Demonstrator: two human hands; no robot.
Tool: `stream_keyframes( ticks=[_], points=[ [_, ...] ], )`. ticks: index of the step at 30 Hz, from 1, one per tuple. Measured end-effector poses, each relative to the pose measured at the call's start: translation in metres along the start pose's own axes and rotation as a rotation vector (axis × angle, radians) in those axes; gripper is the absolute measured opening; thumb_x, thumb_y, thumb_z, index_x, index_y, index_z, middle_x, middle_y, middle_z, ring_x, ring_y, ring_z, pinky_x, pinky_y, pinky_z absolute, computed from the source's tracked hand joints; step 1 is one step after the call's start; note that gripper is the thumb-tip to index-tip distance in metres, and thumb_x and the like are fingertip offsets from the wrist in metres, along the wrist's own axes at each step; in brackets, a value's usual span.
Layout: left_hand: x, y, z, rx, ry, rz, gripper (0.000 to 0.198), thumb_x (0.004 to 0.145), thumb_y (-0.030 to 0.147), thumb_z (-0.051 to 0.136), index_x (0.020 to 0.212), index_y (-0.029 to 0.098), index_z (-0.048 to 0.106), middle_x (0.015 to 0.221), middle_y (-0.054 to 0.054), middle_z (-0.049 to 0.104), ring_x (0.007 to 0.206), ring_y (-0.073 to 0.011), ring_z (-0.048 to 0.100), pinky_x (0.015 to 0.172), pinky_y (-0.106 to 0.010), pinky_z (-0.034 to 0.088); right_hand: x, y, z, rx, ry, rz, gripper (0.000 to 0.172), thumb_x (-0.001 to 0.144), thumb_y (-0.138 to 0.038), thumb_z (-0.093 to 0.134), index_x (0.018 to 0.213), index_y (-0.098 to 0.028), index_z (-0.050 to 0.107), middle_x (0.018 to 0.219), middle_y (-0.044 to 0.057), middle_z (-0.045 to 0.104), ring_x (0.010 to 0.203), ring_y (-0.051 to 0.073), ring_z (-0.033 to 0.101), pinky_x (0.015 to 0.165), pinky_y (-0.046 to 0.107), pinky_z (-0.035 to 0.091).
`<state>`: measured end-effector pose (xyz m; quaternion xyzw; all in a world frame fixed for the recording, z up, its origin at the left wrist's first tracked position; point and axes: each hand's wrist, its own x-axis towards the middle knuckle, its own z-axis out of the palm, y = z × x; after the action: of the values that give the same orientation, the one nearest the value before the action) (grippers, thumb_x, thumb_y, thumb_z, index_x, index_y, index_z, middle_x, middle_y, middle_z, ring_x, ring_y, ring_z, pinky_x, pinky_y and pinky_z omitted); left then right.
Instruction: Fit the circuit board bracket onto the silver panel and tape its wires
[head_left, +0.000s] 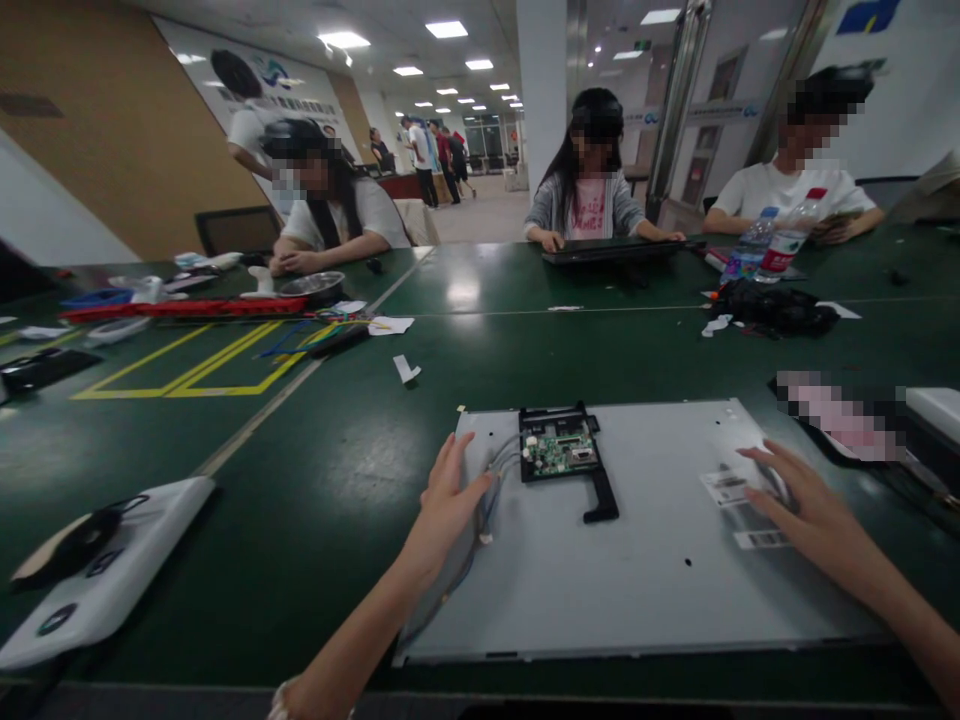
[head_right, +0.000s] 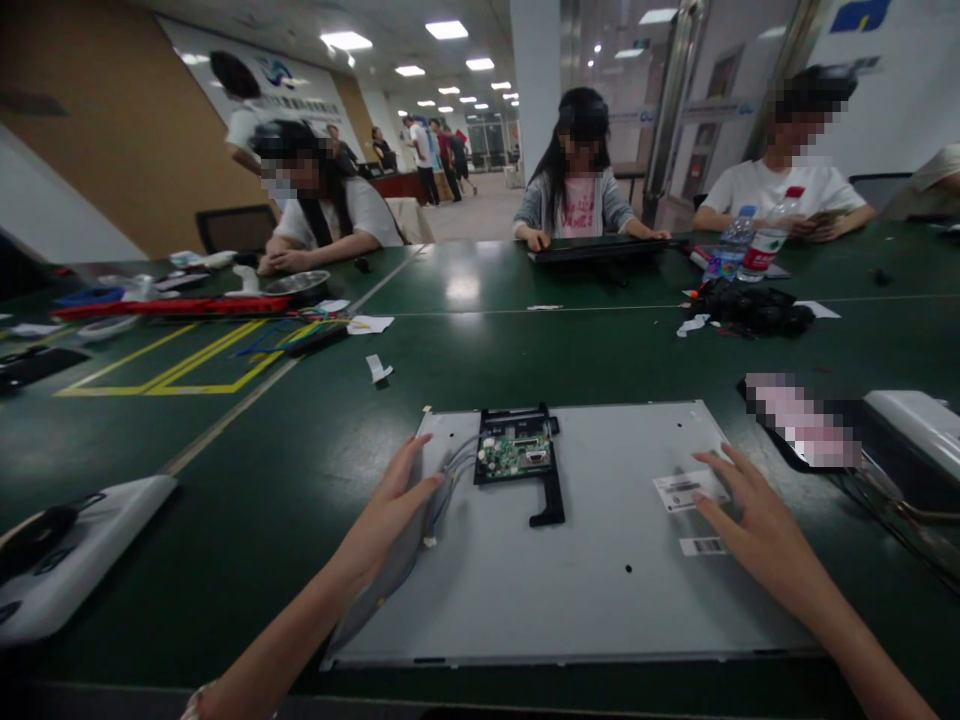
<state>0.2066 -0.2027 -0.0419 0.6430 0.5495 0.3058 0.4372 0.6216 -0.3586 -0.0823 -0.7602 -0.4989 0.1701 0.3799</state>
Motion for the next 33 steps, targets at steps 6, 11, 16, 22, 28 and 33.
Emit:
stream_keyframes(
  ticks=[6,11,16,22,28,33],
  points=[
    [-0.001,0.000,0.002,0.238,0.045,0.071,0.067,0.085,0.048,0.057,0.147,0.029,0.036,0.164,-0.011,0.007,0.150,-0.0375,0.007,0.118,-0.058,0.011,-0.004,0.007,0.016,-0.200,0.033,-0.089,0.060,0.083,-0.054,0.059,0.136,-0.029,0.054,0.157,0.007,0.037,0.148,0.038,0.022,0.115,0.066,0.019],
    [0.007,0.026,-0.002,0.481,-0.117,0.303,0.096,0.076,0.050,0.069,0.155,0.028,0.019,0.164,-0.015,0.001,0.150,-0.0400,0.002,0.116,-0.060,0.010,0.007,-0.037,0.015,-0.116,-0.073,-0.228,0.072,0.078,-0.052,0.069,0.143,-0.031,0.047,0.162,0.005,0.027,0.151,0.034,0.011,0.118,0.061,0.014],
    [0.044,0.060,0.003,0.517,-0.432,0.425,0.118,0.063,0.045,0.080,0.158,0.027,0.012,0.164,-0.017,0.000,0.149,-0.0421,0.001,0.117,-0.057,0.016,0.043,-0.101,0.040,0.007,-0.521,-0.437,0.099,0.076,-0.052,0.075,0.156,-0.037,0.019,0.167,0.004,0.008,0.151,0.032,0.011,0.119,0.056,0.019],
    [0.065,0.049,0.017,0.462,-0.535,0.446,0.114,0.061,0.035,0.080,0.156,0.022,0.020,0.161,-0.018,0.016,0.150,-0.0370,0.006,0.118,-0.054,0.019,0.079,-0.132,0.092,0.000,-0.707,-0.630,0.121,0.066,-0.047,0.082,0.159,-0.029,0.006,0.166,0.011,0.011,0.151,0.034,0.006,0.119,0.054,0.020],
    [0.059,0.042,0.031,0.404,-0.420,0.491,0.109,0.057,0.029,0.081,0.152,0.017,0.030,0.153,-0.019,0.029,0.144,-0.0359,0.026,0.119,-0.048,0.025,0.080,-0.129,0.096,0.025,-0.624,-0.609,0.115,0.068,-0.035,0.078,0.158,-0.036,0.007,0.164,0.008,0.015,0.149,0.037,0.017,0.116,0.055,0.027],
    [0.050,0.051,0.047,0.356,-0.431,0.522,0.108,0.059,0.033,0.080,0.153,0.020,0.028,0.150,-0.017,0.032,0.139,-0.0361,0.033,0.116,-0.050,0.029,0.073,-0.118,0.076,0.046,-0.550,-0.625,0.099,0.072,-0.032,0.074,0.155,-0.033,0.020,0.158,0.008,0.029,0.145,0.031,0.028,0.117,0.050,0.028]
  ],
)
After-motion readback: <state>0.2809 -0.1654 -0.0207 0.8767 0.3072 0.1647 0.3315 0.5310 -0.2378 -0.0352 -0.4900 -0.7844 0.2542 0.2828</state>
